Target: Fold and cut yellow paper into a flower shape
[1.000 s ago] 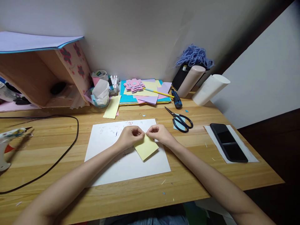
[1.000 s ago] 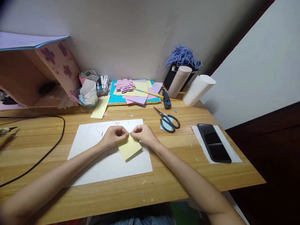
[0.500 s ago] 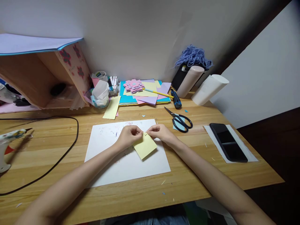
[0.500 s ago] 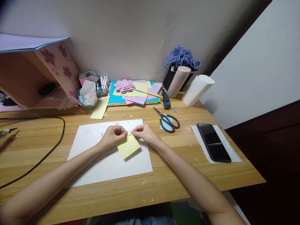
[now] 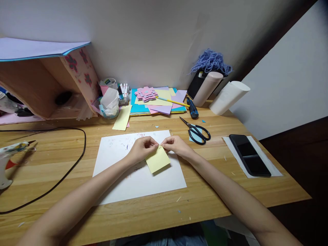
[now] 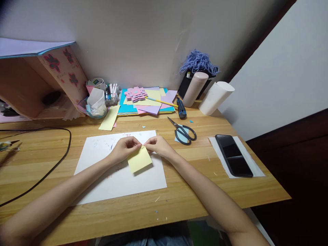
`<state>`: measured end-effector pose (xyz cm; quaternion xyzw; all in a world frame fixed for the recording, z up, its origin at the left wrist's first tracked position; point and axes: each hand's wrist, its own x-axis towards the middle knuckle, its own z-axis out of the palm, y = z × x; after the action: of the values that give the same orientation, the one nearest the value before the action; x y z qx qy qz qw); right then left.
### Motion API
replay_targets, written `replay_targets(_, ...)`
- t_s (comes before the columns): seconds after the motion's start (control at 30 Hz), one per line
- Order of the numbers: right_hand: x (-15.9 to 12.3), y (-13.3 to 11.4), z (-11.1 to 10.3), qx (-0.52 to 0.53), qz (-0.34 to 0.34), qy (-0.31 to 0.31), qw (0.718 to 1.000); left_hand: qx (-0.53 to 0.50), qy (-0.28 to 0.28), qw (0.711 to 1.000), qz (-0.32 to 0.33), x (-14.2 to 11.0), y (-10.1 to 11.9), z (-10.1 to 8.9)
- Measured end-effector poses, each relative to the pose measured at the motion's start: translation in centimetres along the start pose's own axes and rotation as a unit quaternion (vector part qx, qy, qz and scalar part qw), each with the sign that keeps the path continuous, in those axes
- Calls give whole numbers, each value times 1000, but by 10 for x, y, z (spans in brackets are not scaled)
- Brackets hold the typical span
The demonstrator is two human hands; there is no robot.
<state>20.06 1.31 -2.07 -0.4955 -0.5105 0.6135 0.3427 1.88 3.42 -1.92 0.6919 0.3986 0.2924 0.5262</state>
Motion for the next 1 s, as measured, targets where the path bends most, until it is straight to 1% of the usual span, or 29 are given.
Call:
replay_targets(0.1, 2, 0, -1, 24, 9, -6, 1000, -38, 15, 999, -9, 1, -1, 0)
replay_targets(0.17, 2, 0, -1, 31, 19, -3, 999, -64, 39, 997, -18, 1, -1, 0)
replay_targets(0.27, 2, 0, -1, 19, 18, -9, 1000, -83, 81, 993, -21, 3, -4, -1)
replay_targets(0.33, 1, 0, -1, 11, 11, -10, 1000, -86, 88, 992, -18, 4, -5, -2)
replay_targets(0.43, 0, 1, -1, 4, 0, 4, 1000, -75, 75, 994, -7, 4, -6, -2)
replay_targets(0.53, -1, 0, 1, -2, -9, 14, 1000, -61, 73, 995, -3, 4, -7, -1)
replay_targets(0.7, -2, 0, 3, -6, -5, 15, 1000, -31, 98, 994, -24, 3, -6, -1)
replay_targets(0.8, -2, 0, 1, -12, -12, 23, 1000, -5, 113, 993, -22, 3, -6, -2)
replay_targets(0.87, -2, -1, -1, -11, -13, 5, 1000, 8, 125, 992, -18, 4, -7, -3)
replay_targets(0.97, -4, -4, -5, -17, 0, -56, 998, 6, 142, 990, -17, 5, -8, -4)
replay_targets(1.0, -4, -4, -6, -18, 8, -66, 998, -1, 142, 990, -17, 5, -9, -4)
